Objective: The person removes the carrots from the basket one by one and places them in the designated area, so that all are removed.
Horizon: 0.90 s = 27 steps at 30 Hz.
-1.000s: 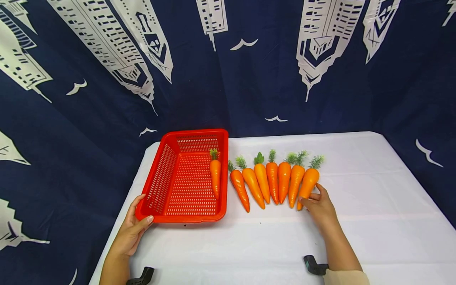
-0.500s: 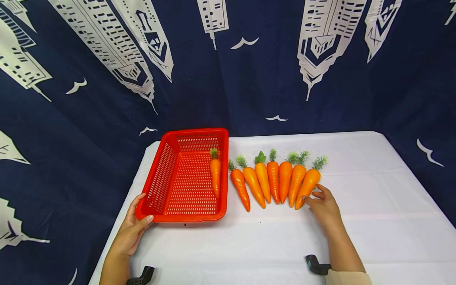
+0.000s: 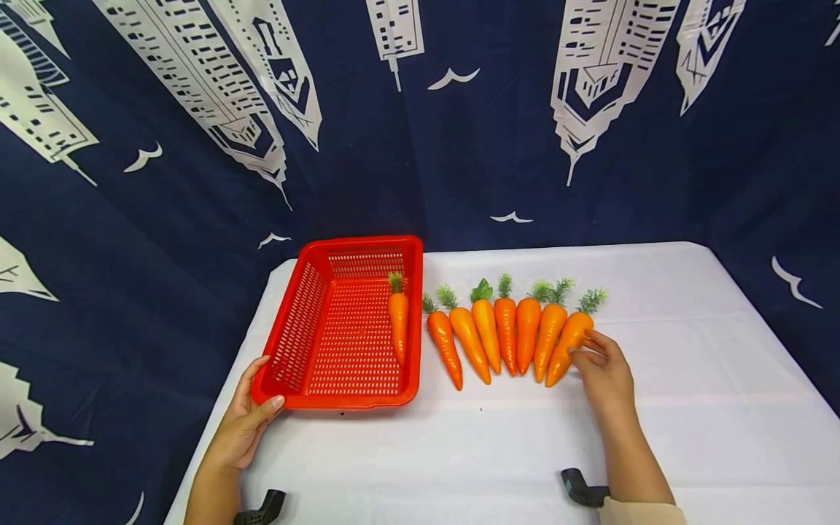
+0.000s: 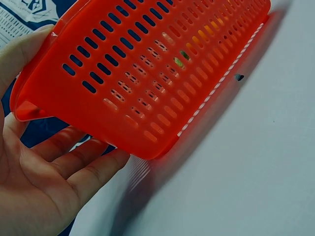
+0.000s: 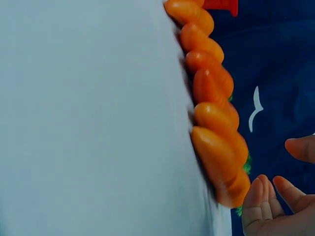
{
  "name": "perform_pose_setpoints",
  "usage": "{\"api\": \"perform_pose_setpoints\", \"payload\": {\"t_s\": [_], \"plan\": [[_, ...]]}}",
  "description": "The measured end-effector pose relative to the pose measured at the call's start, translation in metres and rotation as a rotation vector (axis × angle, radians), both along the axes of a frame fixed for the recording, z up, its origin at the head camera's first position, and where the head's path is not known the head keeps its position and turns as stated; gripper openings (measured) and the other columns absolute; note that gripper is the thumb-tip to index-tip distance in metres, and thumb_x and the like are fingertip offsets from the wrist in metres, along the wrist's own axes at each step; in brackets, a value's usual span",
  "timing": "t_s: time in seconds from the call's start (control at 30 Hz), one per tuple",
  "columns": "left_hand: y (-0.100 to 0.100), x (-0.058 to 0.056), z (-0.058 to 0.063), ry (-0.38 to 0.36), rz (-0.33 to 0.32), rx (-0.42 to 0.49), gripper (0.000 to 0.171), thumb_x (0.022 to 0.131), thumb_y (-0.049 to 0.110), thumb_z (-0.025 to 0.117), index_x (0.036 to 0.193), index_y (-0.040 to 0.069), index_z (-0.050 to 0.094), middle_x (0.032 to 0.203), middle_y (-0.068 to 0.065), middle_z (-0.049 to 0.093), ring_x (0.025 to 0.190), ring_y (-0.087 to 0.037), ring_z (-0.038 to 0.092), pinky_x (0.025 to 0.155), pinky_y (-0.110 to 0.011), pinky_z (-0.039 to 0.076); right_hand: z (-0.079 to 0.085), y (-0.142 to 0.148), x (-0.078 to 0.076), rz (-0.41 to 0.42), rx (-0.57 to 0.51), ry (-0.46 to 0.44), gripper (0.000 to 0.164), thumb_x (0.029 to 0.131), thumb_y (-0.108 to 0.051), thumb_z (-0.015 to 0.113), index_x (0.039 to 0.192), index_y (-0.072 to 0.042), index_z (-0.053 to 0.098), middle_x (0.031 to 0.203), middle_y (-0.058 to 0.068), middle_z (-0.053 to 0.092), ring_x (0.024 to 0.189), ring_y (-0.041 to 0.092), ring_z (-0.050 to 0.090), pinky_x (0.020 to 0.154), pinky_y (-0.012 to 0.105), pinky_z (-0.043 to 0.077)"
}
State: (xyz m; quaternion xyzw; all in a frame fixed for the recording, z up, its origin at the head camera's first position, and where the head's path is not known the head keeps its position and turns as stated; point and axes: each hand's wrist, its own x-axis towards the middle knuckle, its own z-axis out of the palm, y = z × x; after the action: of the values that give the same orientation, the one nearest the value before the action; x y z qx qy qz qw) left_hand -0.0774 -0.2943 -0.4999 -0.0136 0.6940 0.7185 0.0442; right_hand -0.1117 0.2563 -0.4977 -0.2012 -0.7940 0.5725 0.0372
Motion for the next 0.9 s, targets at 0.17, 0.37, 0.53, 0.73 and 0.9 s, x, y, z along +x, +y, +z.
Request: {"api": "perform_pose_setpoints", "payload": {"t_s": [0.17,0.37,0.53,0.73,0.9], "plan": [[0.000,0.000,0.001,0.010,-0.012,0.006,0.082,0.094,-0.001,0.063,0.159,0.026,0.020,0.164,-0.007,0.013,0.139,-0.020,0.035,0.101,-0.017,0.048,0.007,-0.006,-0.001,0.013,-0.046,0.028,0.063,0.101,-0.024,0.059,0.155,-0.004,0.034,0.109,-0.027,0.049,0.092,-0.020,0.051,0.076,0.003,0.047],[0.000,0.001,0.001,0.004,-0.010,0.004,0.082,0.094,-0.002,0.063,0.159,0.026,0.020,0.164,-0.006,0.013,0.138,-0.018,0.037,0.101,-0.017,0.048,0.013,-0.015,-0.003,0.041,-0.062,0.054,0.061,0.101,-0.024,0.059,0.153,-0.003,0.036,0.110,-0.027,0.052,0.097,-0.019,0.051,0.080,0.001,0.044],[0.001,0.001,0.001,0.004,-0.005,0.004,0.083,0.094,-0.002,0.063,0.159,0.026,0.020,0.164,-0.005,0.013,0.138,-0.018,0.036,0.100,-0.017,0.048,0.019,-0.023,-0.004,0.083,-0.129,0.121,0.058,0.101,-0.023,0.062,0.150,-0.002,0.040,0.112,-0.027,0.056,0.098,-0.018,0.056,0.083,0.002,0.045],[0.001,0.001,0.001,0.001,0.000,0.008,0.083,0.094,-0.003,0.063,0.159,0.025,0.020,0.164,-0.006,0.014,0.138,-0.018,0.037,0.100,-0.017,0.048,0.023,-0.034,-0.004,0.151,-0.100,0.164,0.060,0.101,-0.023,0.061,0.151,0.000,0.039,0.121,-0.020,0.056,0.099,-0.016,0.057,0.085,0.002,0.046],[0.001,0.000,0.001,-0.001,0.006,0.006,0.083,0.093,-0.002,0.064,0.159,0.025,0.021,0.164,-0.006,0.014,0.137,-0.018,0.037,0.100,-0.017,0.048,0.028,-0.043,-0.005,0.189,-0.042,0.163,0.060,0.102,-0.027,0.059,0.153,-0.002,0.038,0.128,-0.012,0.055,0.101,-0.016,0.055,0.086,0.003,0.046]]}}
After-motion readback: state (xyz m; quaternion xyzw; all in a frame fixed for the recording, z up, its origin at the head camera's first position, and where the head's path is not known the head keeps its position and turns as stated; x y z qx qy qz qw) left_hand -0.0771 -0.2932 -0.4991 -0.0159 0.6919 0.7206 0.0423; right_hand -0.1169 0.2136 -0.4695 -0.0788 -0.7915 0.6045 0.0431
